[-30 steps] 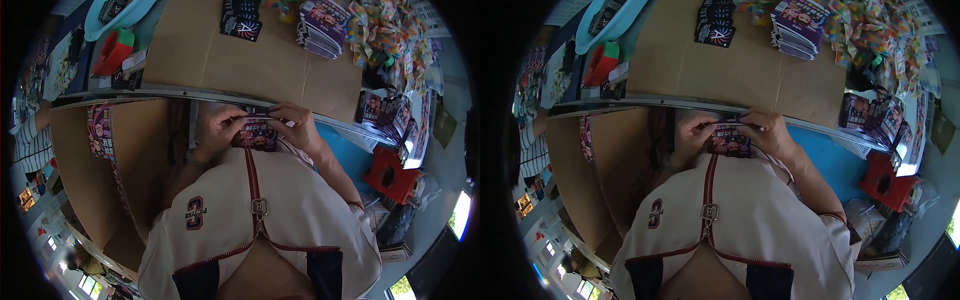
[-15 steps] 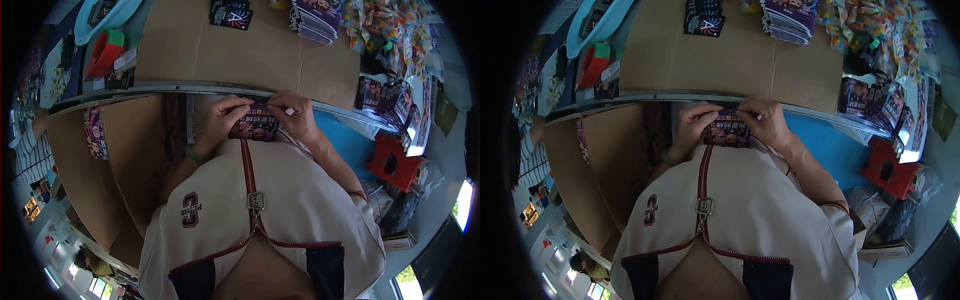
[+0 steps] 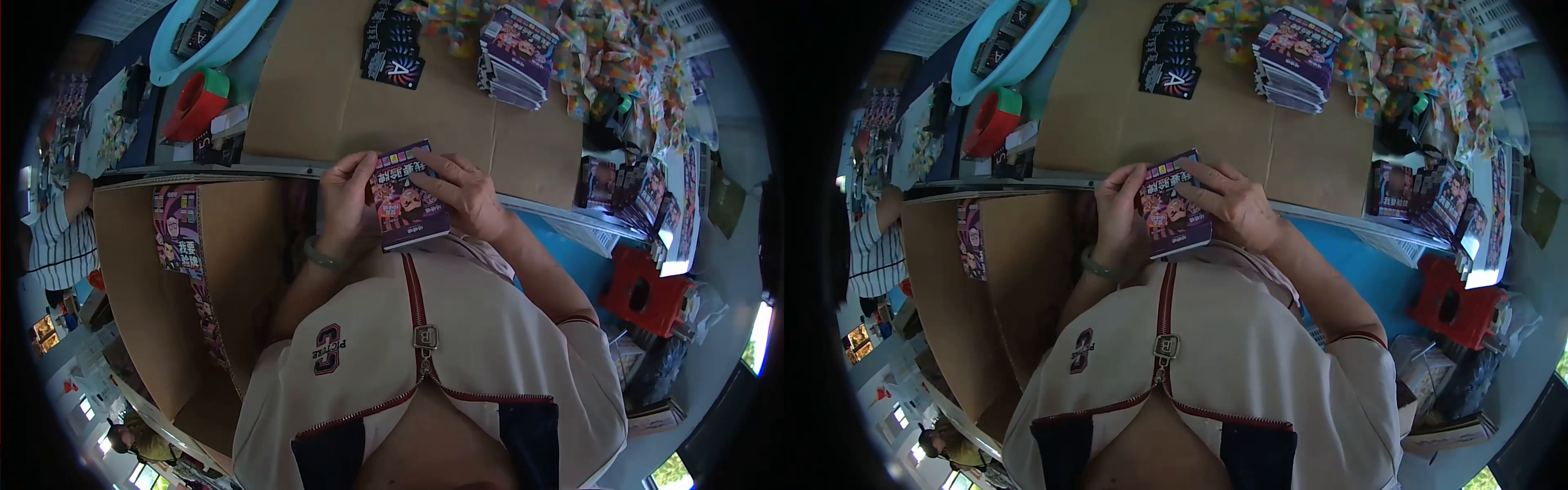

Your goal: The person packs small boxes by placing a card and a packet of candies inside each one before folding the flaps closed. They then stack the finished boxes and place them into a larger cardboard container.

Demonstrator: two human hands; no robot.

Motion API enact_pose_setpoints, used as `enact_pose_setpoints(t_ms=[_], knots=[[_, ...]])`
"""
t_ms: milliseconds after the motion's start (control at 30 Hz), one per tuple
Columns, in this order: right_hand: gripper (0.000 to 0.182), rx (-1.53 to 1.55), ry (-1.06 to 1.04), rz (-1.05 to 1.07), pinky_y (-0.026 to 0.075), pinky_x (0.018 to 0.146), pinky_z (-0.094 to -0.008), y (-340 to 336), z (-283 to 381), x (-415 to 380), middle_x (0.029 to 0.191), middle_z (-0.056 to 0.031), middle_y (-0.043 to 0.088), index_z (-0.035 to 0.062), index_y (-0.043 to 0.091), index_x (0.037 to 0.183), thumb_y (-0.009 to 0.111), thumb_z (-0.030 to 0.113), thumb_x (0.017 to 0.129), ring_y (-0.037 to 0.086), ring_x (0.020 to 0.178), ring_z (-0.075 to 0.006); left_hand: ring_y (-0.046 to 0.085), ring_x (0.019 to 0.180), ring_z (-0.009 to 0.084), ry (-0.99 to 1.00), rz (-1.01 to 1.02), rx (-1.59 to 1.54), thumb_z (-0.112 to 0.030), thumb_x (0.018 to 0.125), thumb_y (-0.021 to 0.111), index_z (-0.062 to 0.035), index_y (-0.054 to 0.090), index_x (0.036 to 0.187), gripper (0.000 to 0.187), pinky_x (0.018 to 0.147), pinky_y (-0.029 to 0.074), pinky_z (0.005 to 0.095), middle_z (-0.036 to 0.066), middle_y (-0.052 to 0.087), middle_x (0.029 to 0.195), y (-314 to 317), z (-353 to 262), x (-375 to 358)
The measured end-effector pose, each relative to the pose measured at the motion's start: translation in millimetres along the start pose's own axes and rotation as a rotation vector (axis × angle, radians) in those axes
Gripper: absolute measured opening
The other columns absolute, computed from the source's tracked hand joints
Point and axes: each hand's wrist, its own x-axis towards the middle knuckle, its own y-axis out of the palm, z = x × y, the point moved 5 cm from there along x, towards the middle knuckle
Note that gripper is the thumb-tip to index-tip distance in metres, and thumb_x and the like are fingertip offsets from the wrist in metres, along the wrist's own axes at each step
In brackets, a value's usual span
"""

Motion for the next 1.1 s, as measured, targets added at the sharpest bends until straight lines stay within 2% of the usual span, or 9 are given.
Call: enact_pose_setpoints(t_ms=[167,233,367,433,533,700,833,933,1100], knots=[[0.028,0.178,0.182,0.015,0.054,0.067,-0.0428,10,-26,44,0.094,-0.0187,0.068,0.0023,0.063,0.096,0.074,0.008,0.071,0.066,0.078,-0.037,0.06,0.083,0.009,0.348,-0.071,0.207,-0.009,0.094,0.059,0.0029,0.055,0.121,0.03,0.071,0.048,0.0231,0.007,0.066,0.097,-9,-42,-3],[0.023,0.293,0.286,0.027,0.052,0.064,-0.0469,13,-21,63,0.079,-0.0205,0.066,-0.0014,0.06,0.091,0.07,0.017,0.08,0.064,0.07,-0.0413,0.055,0.11,0.0264,0.581,-0.056,0.524,-0.013,0.083,0.071,0.0055,0.028,0.142,0.075,0.095,0.045,0.0377,0.02,0.053,0.124,-1,-43,-8],[0.035,0.158,0.255,0.203,0.052,0.066,-0.0482,42,-23,75,0.079,-0.0239,0.065,-0.0046,0.06,0.094,0.065,0.029,0.085,0.064,0.073,-0.0431,0.05,0.115,0.0342,0.767,-0.225,0.799,-0.023,0.067,0.086,0.0075,0.005,0.145,0.117,0.097,0.043,0.0438,0.027,0.041,0.132,16,-25,-1],[0.038,0.203,0.318,0.512,0.05,0.075,-0.0474,39,-24,76,0.087,-0.0239,0.066,-0.0053,0.058,0.106,0.066,0.024,0.084,0.064,0.087,-0.0419,0.051,0.115,0.0343,0.797,-0.231,0.764,-0.022,0.066,0.086,0.0076,0.007,0.144,0.116,0.096,0.044,0.0441,0.027,0.042,0.13,16,-24,1],[0.042,-0.239,0.019,0.307,0.044,0.09,-0.0516,6,-44,88,0.092,-0.0192,0.067,-0.0015,0.055,0.115,0.066,0.02,0.081,0.06,0.106,-0.0385,0.052,0.112,0.0346,0.802,-0.264,0.758,-0.021,0.065,0.087,0.0079,0.01,0.143,0.113,0.094,0.045,0.0444,0.026,0.043,0.128,17,-24,2],[0.035,-1.048,0.367,0.236,0.031,0.101,-0.0565,-18,-105,140,0.106,-0.0143,0.065,0.0036,0.064,0.108,0.067,0.015,0.075,0.061,0.103,-0.0341,0.047,0.117,0.0337,0.728,-0.22,0.734,-0.017,0.062,0.087,0.0078,0.01,0.143,0.114,0.097,0.042,0.0441,0.026,0.038,0.13,12,-17,5],[0.03,-1.057,0.326,0.511,0.035,0.096,-0.0536,-2,-132,149,0.093,-0.0079,0.068,0.009,0.065,0.106,0.065,0.012,0.076,0.063,0.096,-0.0275,0.054,0.108,0.033,0.712,-0.216,0.71,-0.018,0.064,0.087,0.0089,0.012,0.14,0.11,0.089,0.048,0.0425,0.025,0.044,0.123,9,-15,6],[0.023,-0.937,0.479,0.366,0.039,0.087,-0.051,-23,-128,149,0.083,-0.0037,0.067,0.0121,0.068,0.1,0.063,0.011,0.077,0.064,0.091,-0.0247,0.053,0.11,0.033,0.673,-0.18,0.676,-0.016,0.064,0.087,0.0089,0.008,0.142,0.113,0.09,0.047,0.0427,0.025,0.042,0.125,9,-15,6],[0.019,-0.548,-0.048,-0.22,0.045,0.078,-0.0415,-12,-62,135,0.093,-0.0063,0.068,0.0101,0.067,0.09,0.062,0.008,0.073,0.064,0.092,-0.0245,0.053,0.11,0.0329,0.684,-0.162,0.681,-0.016,0.064,0.087,0.0085,0.008,0.142,0.114,0.09,0.047,0.0431,0.025,0.042,0.125,11,-14,8]])
